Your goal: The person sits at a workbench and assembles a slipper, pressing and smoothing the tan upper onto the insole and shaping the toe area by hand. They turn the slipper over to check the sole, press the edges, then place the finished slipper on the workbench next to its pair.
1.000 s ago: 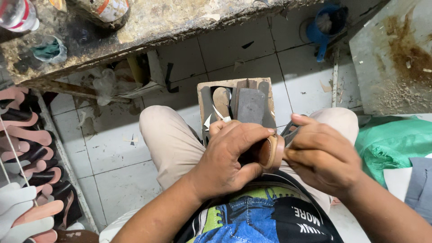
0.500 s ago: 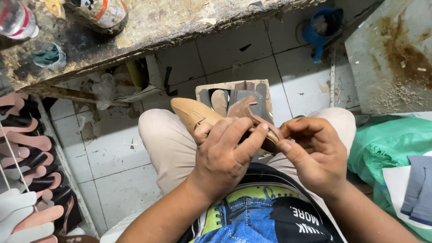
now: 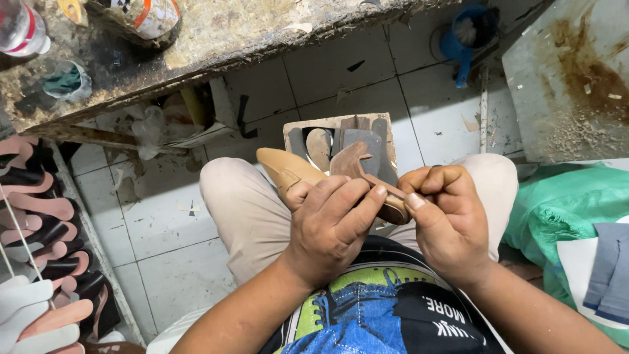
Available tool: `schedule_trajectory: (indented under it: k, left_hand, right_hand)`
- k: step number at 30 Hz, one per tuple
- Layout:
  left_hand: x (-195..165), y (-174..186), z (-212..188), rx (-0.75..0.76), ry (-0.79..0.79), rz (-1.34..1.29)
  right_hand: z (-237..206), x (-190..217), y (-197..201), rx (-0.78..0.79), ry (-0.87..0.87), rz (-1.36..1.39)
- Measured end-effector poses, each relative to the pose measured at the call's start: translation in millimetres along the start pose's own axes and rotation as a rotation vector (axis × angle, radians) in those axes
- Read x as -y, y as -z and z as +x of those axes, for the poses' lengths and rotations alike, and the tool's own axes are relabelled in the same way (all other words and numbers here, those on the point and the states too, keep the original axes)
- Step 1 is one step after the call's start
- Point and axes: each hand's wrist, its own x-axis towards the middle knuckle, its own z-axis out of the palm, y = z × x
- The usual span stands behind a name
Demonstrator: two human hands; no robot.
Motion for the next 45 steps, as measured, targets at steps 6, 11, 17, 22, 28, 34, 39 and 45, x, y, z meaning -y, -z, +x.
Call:
schedule_trajectory:
  k: [6, 11, 17, 22, 28, 34, 39, 45]
  left_hand:
    - [9.2, 5.8, 0.3, 0.028, -0.072, 0.12]
    - [13.7, 12.0, 1.9, 0.061, -0.194, 0.164]
    - [15.1, 7.2, -2.9, 0.034, -0.194, 0.189]
    - [16.5, 0.8, -11.3, -0.022, -0.149, 0.2]
    - [16.4, -1.9, -10.4, -0.041, -0.092, 0.165]
    - [12.8, -10.5, 2.6, -0.18, 0.091, -0.017]
    - [6.5, -19.4, 10.6, -0.217, 0.093, -0.057]
    - [-7.9, -17.4, 23.7, -0.271, 0.28, -0.444]
  right_hand:
    - [17.5, 15.5, 12.3, 0.139, -0.242, -0.277]
    - [35.3, 18.4, 20.3, 0.143, -0.432, -0.228]
    - [35.3, 7.9, 17.3, 0.02, -0.458, 0.077]
    - [28.7, 2.5, 13.9, -0.04, -0.425, 0.2]
    - [26.6, 3.0, 8.4, -0.068, -0.333, 0.083]
    - [8.5, 21.6, -3.3, 0.02, -0.089, -0.501]
    - [13.7, 18.3, -13.9, 0.119, -0.091, -0.925]
    - [28.2, 13.5, -13.4, 0.205, 0.225, -0.761]
